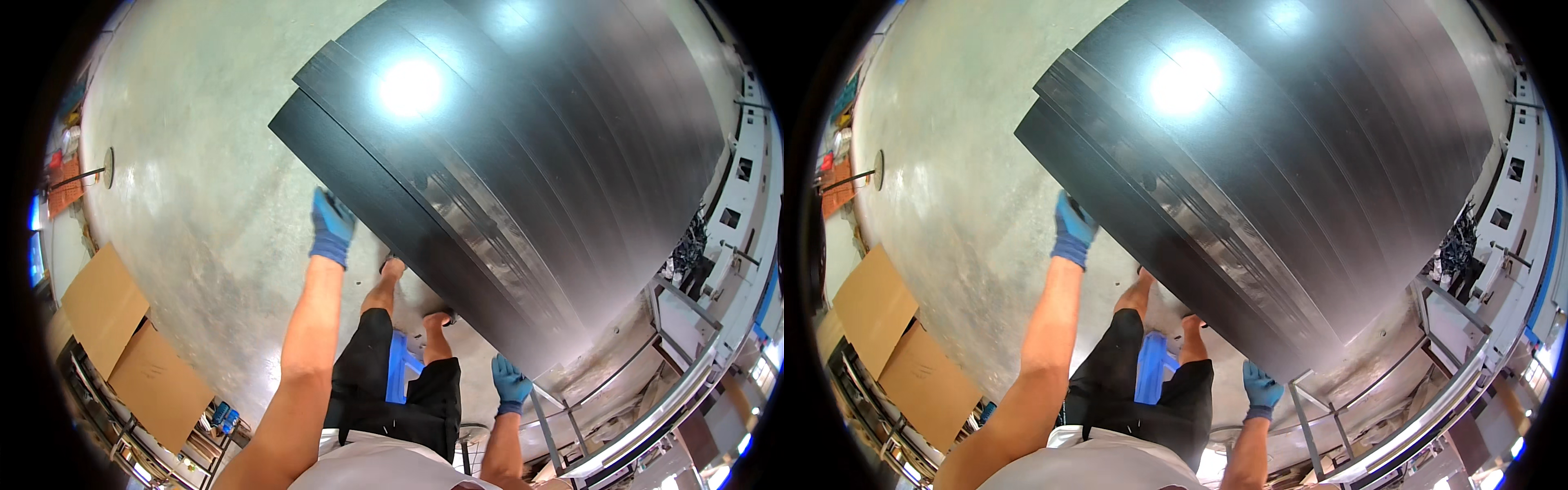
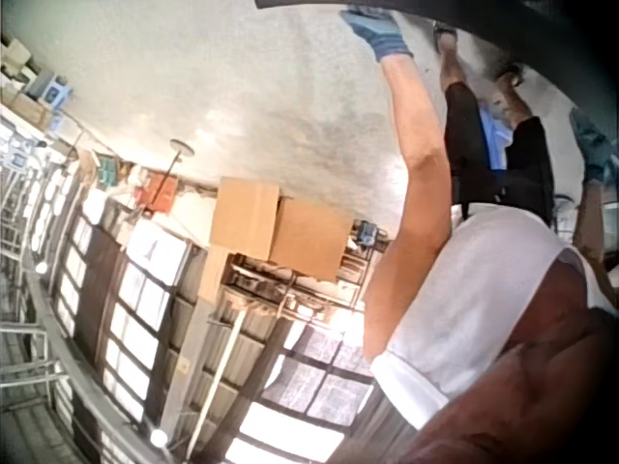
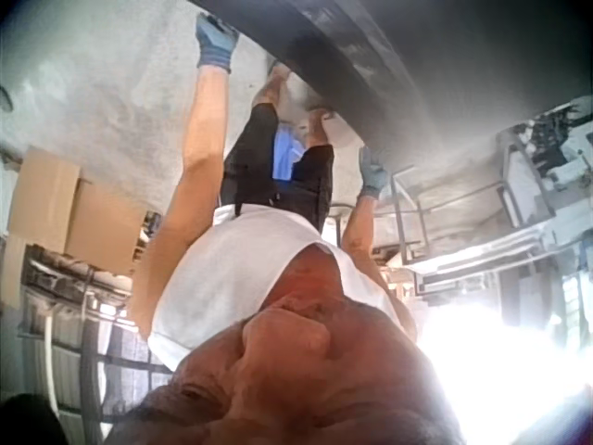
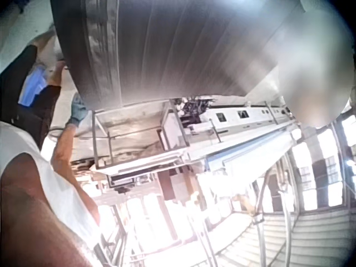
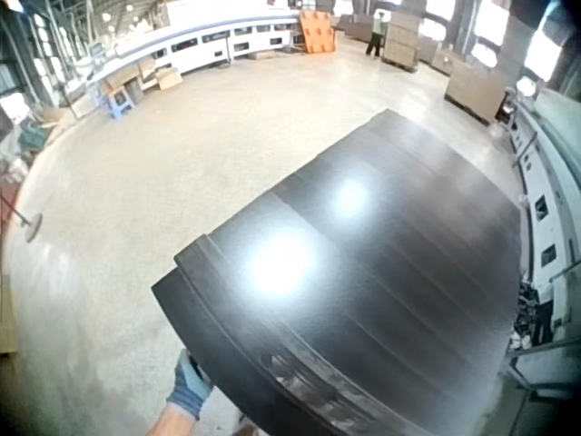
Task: The person moves wood panels from a work table and stacks them onto a pallet.
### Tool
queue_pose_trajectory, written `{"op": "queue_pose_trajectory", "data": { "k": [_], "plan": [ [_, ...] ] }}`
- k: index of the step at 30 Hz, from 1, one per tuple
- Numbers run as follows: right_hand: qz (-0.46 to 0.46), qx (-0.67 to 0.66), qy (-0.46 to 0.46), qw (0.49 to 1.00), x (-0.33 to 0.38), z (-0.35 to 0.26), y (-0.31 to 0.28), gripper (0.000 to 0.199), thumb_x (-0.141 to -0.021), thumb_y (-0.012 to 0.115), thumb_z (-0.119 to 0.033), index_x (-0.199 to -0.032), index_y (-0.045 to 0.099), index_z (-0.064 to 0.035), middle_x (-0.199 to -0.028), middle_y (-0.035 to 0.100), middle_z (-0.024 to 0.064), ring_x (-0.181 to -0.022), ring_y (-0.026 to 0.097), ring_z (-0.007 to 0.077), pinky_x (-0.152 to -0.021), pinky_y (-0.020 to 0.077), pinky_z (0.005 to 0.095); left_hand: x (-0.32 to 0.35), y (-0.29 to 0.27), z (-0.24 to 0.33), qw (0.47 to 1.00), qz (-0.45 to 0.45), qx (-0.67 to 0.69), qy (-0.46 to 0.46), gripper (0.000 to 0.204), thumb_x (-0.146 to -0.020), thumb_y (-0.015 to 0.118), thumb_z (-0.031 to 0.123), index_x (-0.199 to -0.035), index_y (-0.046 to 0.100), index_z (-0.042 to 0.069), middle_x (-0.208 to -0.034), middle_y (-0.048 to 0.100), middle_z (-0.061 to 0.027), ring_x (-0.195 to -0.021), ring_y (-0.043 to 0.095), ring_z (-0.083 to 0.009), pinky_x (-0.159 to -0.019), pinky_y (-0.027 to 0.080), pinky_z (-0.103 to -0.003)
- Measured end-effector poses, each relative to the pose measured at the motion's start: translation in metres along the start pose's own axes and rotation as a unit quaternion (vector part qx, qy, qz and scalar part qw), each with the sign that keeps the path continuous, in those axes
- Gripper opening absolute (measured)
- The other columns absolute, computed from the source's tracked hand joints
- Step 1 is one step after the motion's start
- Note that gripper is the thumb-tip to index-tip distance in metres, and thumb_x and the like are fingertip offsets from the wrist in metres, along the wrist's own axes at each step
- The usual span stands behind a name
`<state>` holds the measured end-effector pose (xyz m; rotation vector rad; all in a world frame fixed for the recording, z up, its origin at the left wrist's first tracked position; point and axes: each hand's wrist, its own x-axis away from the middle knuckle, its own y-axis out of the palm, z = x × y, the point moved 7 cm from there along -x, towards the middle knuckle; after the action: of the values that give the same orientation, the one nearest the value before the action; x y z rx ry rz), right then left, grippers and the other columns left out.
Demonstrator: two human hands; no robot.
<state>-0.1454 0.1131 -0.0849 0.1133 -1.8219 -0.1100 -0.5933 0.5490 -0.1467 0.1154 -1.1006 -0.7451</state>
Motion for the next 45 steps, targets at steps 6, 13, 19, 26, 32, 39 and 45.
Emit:
{"op": "queue_pose_trajectory", "data": {
  "k": [6,13,19,26,32,39,45],
  "plan": [
    [-0.085,-0.084,-0.070,0.990,-0.011,-0.031,0.029,0.057,-0.088,0.050,-0.042,-0.133,0.053,-0.0084,-0.138,0.052,0.0129,-0.129,0.045,0.0328,-0.107,0.0342,0.0527,-0.024,0.015,-0.063,0.939,-0.335,0.037,-0.070,0.044,-0.100,0.035,0.034,-0.125,0.054,0.003,-0.130,0.056,-0.0149,-0.117,0.052,-0.0289,-0.103,0.039,-0.044],
    [-0.169,0.506,-0.409,0.740,-0.033,-0.058,0.005,0.038,-0.092,0.059,-0.021,-0.125,0.058,-0.0019,-0.132,0.054,0.0202,-0.116,0.056,0.0323,-0.101,0.0427,0.0468,0.035,0.033,-0.044,0.990,-0.140,0.009,0.006,0.039,-0.101,0.040,0.033,-0.128,0.054,0.008,-0.125,0.060,-0.0070,-0.112,0.057,-0.0235,-0.097,0.047,-0.038],
    [-0.134,0.660,-0.490,0.554,-0.012,-0.050,0.048,0.062,-0.085,0.062,-0.042,-0.130,0.051,-0.0008,-0.130,0.057,0.0169,-0.119,0.055,0.0288,-0.100,0.0448,0.0393,0.036,0.041,-0.028,0.985,-0.160,0.024,-0.051,0.031,-0.099,0.047,0.029,-0.119,0.058,0.008,-0.115,0.064,-0.0070,-0.104,0.061,-0.0221,-0.091,0.051,-0.035],
    [-0.026,0.700,-0.488,0.520,0.006,-0.062,0.046,0.070,-0.079,0.066,-0.050,-0.131,0.053,-0.0044,-0.128,0.059,0.0178,-0.119,0.055,0.0324,-0.100,0.0444,0.0407,0.037,0.043,-0.023,0.978,-0.185,-0.032,-0.087,0.038,-0.099,0.046,0.036,-0.125,0.055,0.010,-0.126,0.060,-0.0062,-0.113,0.056,-0.0232,-0.098,0.046,-0.036],
    [-0.066,0.617,-0.403,0.673,-0.014,-0.062,0.030,0.073,-0.080,0.066,-0.051,-0.133,0.050,-0.0029,-0.130,0.058,0.0173,-0.120,0.055,0.0304,-0.101,0.0436,0.0402,0.038,0.036,-0.017,0.970,-0.202,-0.053,-0.123,0.037,-0.098,0.048,0.035,-0.125,0.056,0.011,-0.124,0.061,-0.0062,-0.113,0.058,-0.0240,-0.096,0.048,-0.039],
    [-0.130,0.463,-0.246,0.842,-0.069,-0.057,-0.023,0.063,-0.083,0.065,-0.035,-0.134,0.050,-0.0009,-0.134,0.057,0.0131,-0.124,0.051,0.0287,-0.104,0.0409,0.0379,0.041,0.031,-0.020,0.975,-0.138,-0.047,-0.169,0.032,-0.097,0.051,0.034,-0.118,0.060,0.012,-0.118,0.065,-0.0047,-0.107,0.061,-0.0233,-0.091,0.052,-0.039],
    [0.229,0.500,-0.451,0.703,-0.002,-0.165,-0.042,0.048,-0.092,0.049,-0.022,-0.133,0.050,0.0029,-0.132,0.057,0.0172,-0.122,0.053,0.0281,-0.105,0.0393,0.0368,0.073,0.044,-0.030,0.988,-0.105,-0.054,-0.100,0.043,-0.095,0.046,0.046,-0.122,0.058,0.015,-0.124,0.061,-0.0039,-0.111,0.058,-0.0239,-0.092,0.049,-0.042]
  ]
}}
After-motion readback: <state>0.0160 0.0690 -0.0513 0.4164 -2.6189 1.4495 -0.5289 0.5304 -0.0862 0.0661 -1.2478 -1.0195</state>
